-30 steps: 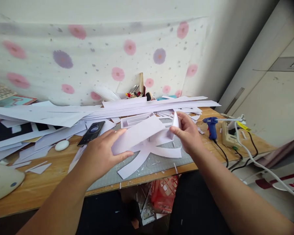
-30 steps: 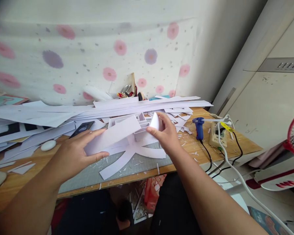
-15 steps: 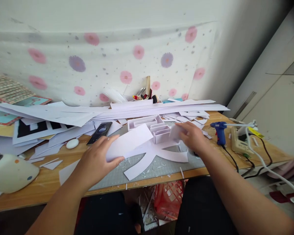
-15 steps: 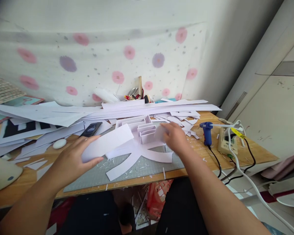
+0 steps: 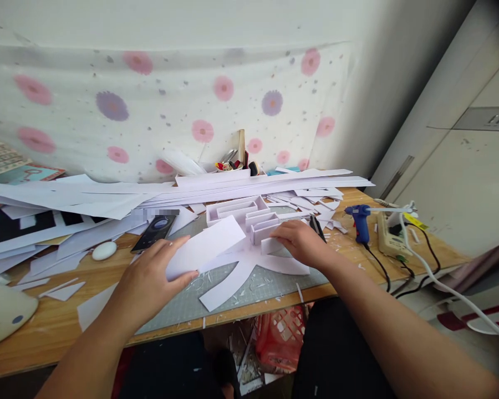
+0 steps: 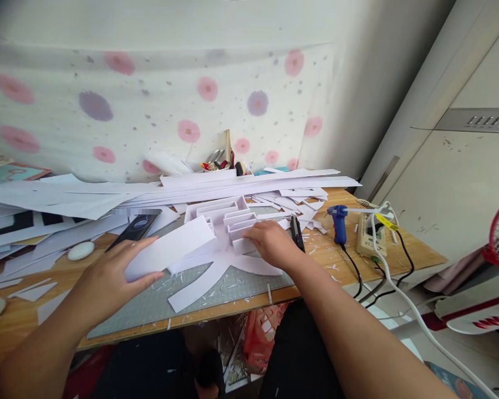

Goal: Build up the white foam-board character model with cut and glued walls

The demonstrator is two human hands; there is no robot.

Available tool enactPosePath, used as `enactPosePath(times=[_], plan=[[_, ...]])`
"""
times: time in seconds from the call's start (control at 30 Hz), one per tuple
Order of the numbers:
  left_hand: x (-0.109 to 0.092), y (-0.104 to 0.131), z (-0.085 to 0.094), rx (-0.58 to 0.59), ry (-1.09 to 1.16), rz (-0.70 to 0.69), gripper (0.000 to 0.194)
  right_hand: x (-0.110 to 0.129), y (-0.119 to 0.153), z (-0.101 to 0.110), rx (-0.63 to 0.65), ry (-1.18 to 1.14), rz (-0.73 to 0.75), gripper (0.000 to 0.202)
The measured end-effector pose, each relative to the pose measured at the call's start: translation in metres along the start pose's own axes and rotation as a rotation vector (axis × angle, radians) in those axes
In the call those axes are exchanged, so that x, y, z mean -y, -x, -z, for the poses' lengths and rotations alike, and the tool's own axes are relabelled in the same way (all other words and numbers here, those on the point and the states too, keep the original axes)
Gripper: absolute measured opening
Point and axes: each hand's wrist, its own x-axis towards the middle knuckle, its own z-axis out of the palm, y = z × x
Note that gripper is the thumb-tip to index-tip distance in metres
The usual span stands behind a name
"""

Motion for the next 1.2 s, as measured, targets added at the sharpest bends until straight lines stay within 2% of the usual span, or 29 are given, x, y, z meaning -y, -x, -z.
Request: enactPosePath(times=[0.17, 0.3, 0.43, 0.53, 0.63, 0.7, 0.8, 0.87, 0.93, 1.03, 1.2], plan=[[0.008, 0.005, -0.005, -0.008, -0.018, 0.013, 0.058, -0.017, -0.003, -0.006, 0.041, 0.086, 0.005, 0.022], [0.014, 0.008, -0.011, -0.004, -0.030, -0.019, 0.057, -0.018, -0.001, -0.002, -0.049, 0.085, -0.030, 0.023], [0.002, 0.007, -0.014, -0.058, -0.023, -0.125, 0.055, 0.006, -0.007, -0.001, -0.205, -0.008, -0.082, 0.026], [-0.015, 0.000, -0.009, -0.087, -0.043, -0.230, 0.052, 0.030, -0.019, -0.009, -0.165, -0.186, -0.123, 0.033], [-0.021, -0.008, 0.001, -0.098, -0.123, -0.273, 0.049, 0.040, -0.029, -0.018, -0.098, -0.314, -0.216, 0.025], [-0.014, -0.009, 0.008, -0.070, -0.165, -0.260, 0.043, 0.036, -0.031, -0.024, -0.093, -0.315, -0.261, 0.016], [0.007, -0.002, 0.015, 0.010, -0.172, -0.185, 0.026, 0.026, -0.030, -0.032, -0.065, -0.307, -0.288, 0.014], [0.021, 0.007, 0.017, 0.048, -0.164, -0.129, 0.030, 0.022, -0.028, -0.037, -0.034, -0.305, -0.283, 0.014], [0.030, 0.015, 0.016, 0.030, -0.155, -0.096, 0.033, 0.023, -0.027, -0.042, -0.004, -0.303, -0.273, 0.012], [0.036, 0.022, 0.010, -0.009, -0.136, -0.085, 0.030, 0.030, -0.027, -0.048, 0.018, -0.294, -0.270, 0.011], [0.038, 0.022, 0.004, 0.143, -0.144, -0.030, 0.033, 0.038, -0.029, -0.057, 0.025, -0.280, -0.283, 0.010]])
